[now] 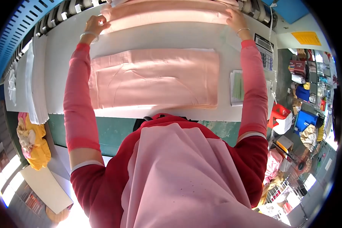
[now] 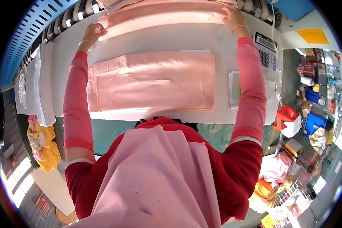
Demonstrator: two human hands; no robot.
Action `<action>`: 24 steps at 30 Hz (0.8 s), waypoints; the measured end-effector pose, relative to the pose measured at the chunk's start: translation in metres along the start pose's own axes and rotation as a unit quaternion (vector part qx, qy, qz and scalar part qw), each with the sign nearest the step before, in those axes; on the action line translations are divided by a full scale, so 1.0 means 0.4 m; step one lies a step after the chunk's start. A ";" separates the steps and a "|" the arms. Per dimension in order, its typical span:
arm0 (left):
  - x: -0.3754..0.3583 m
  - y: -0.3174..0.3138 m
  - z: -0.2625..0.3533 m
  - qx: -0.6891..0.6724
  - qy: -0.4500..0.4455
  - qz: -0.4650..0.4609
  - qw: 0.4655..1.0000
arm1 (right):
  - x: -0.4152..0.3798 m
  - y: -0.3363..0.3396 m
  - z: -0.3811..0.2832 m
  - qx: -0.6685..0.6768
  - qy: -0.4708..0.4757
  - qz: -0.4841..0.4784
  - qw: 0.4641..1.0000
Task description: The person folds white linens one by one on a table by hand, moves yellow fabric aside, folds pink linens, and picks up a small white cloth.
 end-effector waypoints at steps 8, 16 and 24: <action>-0.245 0.206 -0.035 -0.213 -0.084 0.149 0.962 | -0.199 0.301 -0.127 0.158 0.008 0.112 0.981; -0.765 0.292 0.147 -0.126 -0.015 0.303 0.944 | -0.662 0.341 -0.422 0.042 0.100 0.260 0.959; -0.908 -0.180 0.103 -0.136 0.105 0.102 0.980 | -0.874 -0.027 -0.466 0.160 -0.043 0.056 0.985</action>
Point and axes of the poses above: each hand's wrist, its own x-axis towards the middle knuckle, its own y-axis out of the back of the hand, z = x × y, the point moved 10 cm from there along x, towards the middle knuckle, and after that the axes turned 13 degrees about -z, right-handed, at the moved point
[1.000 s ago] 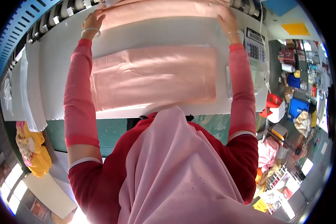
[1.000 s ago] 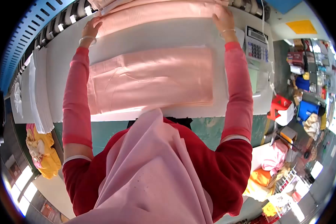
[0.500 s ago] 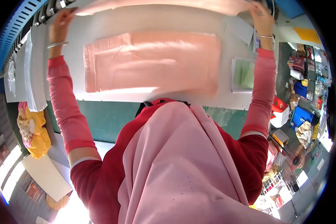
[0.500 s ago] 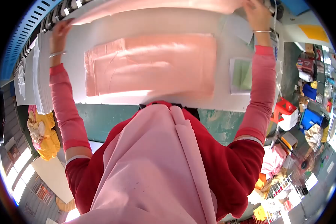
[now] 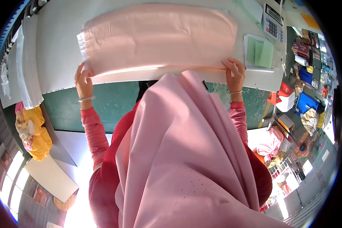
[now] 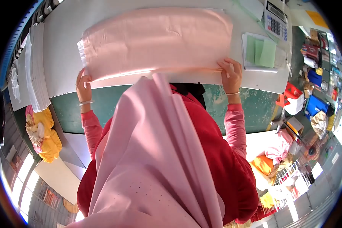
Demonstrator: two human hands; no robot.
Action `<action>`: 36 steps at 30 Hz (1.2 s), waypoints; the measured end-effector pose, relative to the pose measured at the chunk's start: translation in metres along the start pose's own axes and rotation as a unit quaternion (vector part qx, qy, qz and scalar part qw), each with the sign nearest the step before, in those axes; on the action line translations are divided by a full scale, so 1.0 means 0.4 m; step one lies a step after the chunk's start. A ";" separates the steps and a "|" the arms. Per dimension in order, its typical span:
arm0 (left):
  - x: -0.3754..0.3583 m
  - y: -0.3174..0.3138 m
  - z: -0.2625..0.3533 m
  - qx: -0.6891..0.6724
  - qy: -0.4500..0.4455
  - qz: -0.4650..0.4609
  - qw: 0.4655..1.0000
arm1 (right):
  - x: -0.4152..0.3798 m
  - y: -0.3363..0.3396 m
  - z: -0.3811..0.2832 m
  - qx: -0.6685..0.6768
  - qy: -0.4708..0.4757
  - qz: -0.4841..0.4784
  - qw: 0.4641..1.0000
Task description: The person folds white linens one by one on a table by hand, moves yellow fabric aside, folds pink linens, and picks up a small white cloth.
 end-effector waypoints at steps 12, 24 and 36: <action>0.257 -0.176 0.426 0.162 -0.135 -0.058 0.976 | 0.266 -0.191 -0.218 -0.186 0.058 -0.102 0.975; 0.587 -0.050 0.175 0.102 -0.054 -0.005 0.993 | 0.470 -0.025 0.194 -0.156 -0.031 0.028 0.987; 1.009 -0.166 0.266 0.311 -0.016 -0.132 0.941 | 0.991 0.006 0.437 -0.296 -0.006 -0.052 0.954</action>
Point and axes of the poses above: each hand's wrist, its own x-axis towards the middle knuckle, its own y-axis out of the back of the hand, z = x × y, the point moved 10 cm from there along x, towards the middle knuckle, and after that the axes turned 13 degrees about -z, right-handed, at the moved point
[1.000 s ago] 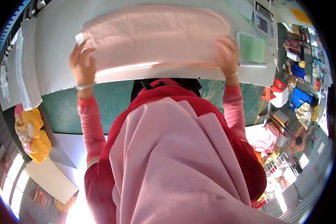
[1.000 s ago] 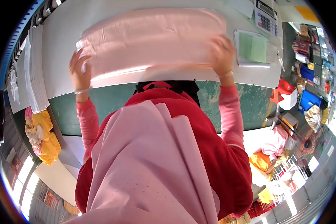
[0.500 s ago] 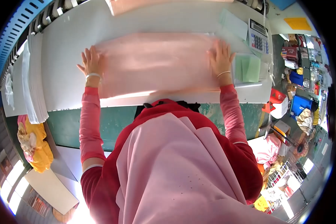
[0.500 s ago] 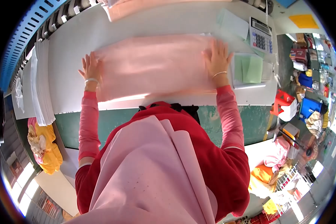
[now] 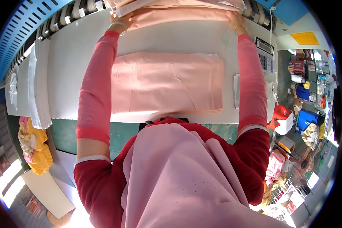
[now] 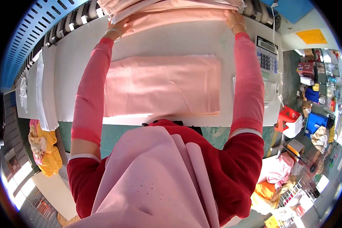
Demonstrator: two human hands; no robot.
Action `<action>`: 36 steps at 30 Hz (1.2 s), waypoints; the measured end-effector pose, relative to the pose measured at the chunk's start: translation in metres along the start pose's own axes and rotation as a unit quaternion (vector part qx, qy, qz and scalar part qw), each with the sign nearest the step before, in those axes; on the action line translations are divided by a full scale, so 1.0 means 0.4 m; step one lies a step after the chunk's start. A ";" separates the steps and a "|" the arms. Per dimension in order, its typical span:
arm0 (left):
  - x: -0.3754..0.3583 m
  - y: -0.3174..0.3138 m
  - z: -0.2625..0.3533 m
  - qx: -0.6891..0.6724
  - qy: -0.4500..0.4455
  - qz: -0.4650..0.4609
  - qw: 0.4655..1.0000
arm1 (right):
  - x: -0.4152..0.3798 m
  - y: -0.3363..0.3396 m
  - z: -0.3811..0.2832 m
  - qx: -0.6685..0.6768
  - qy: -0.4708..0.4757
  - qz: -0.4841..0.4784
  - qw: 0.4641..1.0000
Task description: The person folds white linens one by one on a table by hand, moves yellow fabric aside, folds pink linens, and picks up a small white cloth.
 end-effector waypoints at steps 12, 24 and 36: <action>-0.450 0.233 -0.223 -0.228 -0.127 0.151 0.953 | -0.347 0.284 -0.115 0.347 0.083 -0.012 0.934; -0.954 -0.097 -0.116 -0.192 -0.058 0.152 0.968 | -0.956 0.169 -0.367 0.298 0.016 -0.013 0.954; -0.765 0.013 0.238 -0.160 -0.189 0.069 0.967 | -0.736 0.263 -0.707 0.140 0.236 -0.027 0.961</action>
Point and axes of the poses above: each hand's wrist, its own x-axis towards the middle knuckle, its own y-axis out of the back of the hand, z = x × y, the point moved 10 cm from there along x, towards the middle knuckle, and after that the axes turned 13 degrees about -z, right-handed, at the moved point
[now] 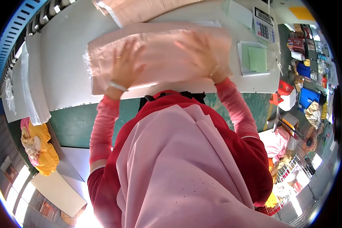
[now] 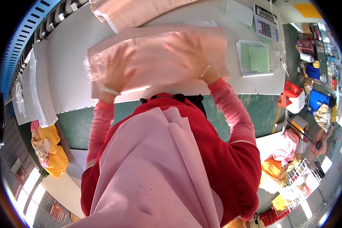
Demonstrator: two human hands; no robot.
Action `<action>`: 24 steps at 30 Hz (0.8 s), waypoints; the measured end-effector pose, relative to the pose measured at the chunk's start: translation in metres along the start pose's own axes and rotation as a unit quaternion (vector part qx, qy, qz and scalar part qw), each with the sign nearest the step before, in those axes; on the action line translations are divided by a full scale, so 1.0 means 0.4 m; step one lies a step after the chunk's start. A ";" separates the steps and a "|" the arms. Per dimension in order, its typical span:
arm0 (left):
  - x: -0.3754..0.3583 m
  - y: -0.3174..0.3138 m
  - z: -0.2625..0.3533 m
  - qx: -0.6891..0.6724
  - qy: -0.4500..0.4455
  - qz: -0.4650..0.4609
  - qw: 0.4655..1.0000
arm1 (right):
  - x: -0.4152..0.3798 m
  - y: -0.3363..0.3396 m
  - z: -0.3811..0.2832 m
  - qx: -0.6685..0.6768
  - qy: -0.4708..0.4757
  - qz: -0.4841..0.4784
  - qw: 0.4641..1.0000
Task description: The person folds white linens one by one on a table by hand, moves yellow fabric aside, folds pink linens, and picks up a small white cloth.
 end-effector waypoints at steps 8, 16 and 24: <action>-0.078 -0.124 -0.449 0.137 0.356 -0.047 0.923 | -0.153 -0.072 0.540 -0.108 -0.285 0.082 0.949; 0.294 -0.183 -0.550 -0.159 0.287 -0.135 0.935 | 0.011 0.109 0.999 0.255 -0.362 0.325 0.836; 0.266 -0.065 -0.601 -0.790 0.143 0.061 0.592 | 0.103 0.104 1.088 0.745 -0.211 0.218 0.594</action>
Point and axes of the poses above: each hand's wrist, its own x-axis towards the middle knuckle, its own y-axis out of the back of the hand, z = x × y, the point moved 10 cm from there along x, towards the middle knuckle, and after that the axes turned 13 degrees about -z, right-handed, at the moved point
